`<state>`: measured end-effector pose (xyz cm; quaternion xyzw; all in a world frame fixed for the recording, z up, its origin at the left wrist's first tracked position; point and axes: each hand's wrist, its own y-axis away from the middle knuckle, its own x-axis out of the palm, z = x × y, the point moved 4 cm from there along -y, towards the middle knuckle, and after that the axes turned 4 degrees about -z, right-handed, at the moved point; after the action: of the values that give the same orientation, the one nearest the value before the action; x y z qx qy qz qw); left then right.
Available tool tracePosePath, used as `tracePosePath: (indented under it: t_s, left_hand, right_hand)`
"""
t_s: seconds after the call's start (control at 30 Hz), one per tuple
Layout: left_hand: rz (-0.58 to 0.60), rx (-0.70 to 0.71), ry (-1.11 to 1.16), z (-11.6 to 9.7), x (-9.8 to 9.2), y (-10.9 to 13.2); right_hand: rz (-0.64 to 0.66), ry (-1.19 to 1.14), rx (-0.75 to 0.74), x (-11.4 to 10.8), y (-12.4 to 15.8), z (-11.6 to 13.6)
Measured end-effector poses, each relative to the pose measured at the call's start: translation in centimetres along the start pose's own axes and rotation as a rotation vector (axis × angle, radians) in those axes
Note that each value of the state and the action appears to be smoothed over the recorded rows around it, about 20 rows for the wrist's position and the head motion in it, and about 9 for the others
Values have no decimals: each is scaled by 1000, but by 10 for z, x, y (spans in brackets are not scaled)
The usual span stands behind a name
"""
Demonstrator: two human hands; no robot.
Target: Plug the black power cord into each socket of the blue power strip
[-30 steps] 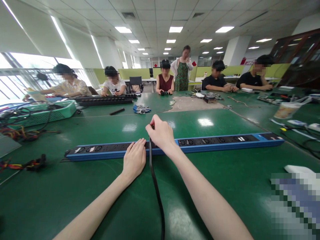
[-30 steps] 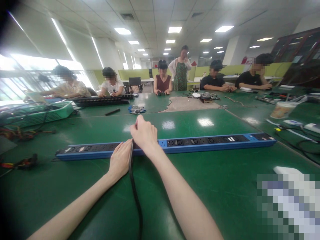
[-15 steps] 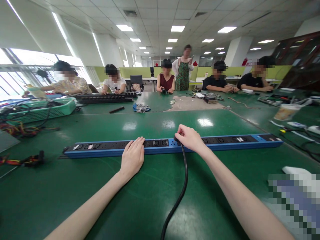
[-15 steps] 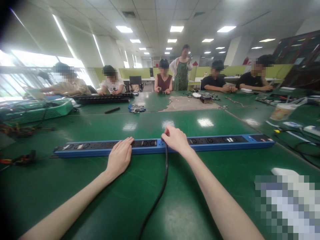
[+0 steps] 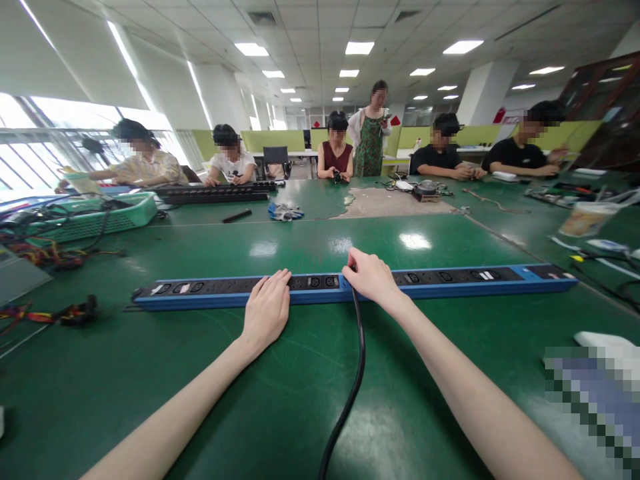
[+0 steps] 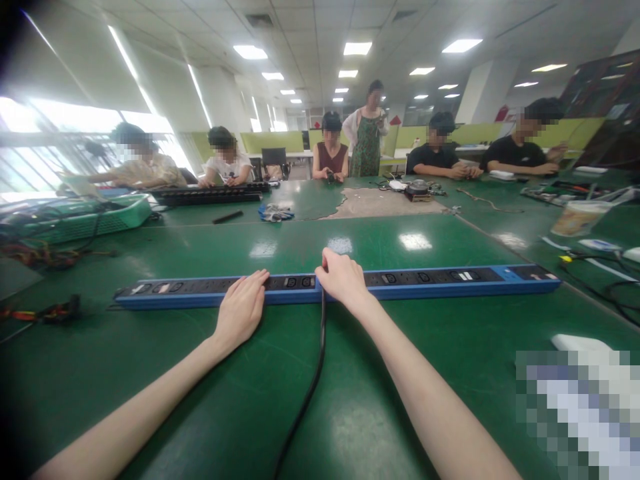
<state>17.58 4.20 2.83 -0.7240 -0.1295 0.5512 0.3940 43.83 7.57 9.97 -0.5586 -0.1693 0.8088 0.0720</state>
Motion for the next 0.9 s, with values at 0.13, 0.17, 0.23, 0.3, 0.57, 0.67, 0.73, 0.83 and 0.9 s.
tracePosePath:
  t_s: [0.13, 0.17, 0.23, 0.3, 0.57, 0.67, 0.73, 0.83, 0.9]
  left_hand:
    - [-9, 4, 16, 0, -1, 0]
    - [-10, 4, 18, 0, -1, 0]
    - [-8, 0, 20, -1, 0, 0]
    - [-5, -5, 18, -1, 0, 0]
    - [5, -4, 3, -3, -1, -1]
    - [2, 2, 7, -3, -1, -1]
    - [-2, 6, 13, -4, -1, -1]
    - [-10, 11, 23, -4, -1, -1]
    - [-13, 11, 25, -4, -1, -1]
  right_hand:
    - [7, -15, -4, 1, 0, 0]
    - [9, -20, -5, 1, -1, -1]
    - [9, -28, -7, 2, -1, -1]
    - [8, -38, -7, 2, -1, -1]
    - [33, -75, 8, 3, 0, -1]
    - [41, -98, -6, 2, -1, -2]
    - [47, -115, -19, 3, -1, -3]
    - [56, -131, -32, 3, -2, -5]
    - [66, -139, -40, 3, -2, -5]
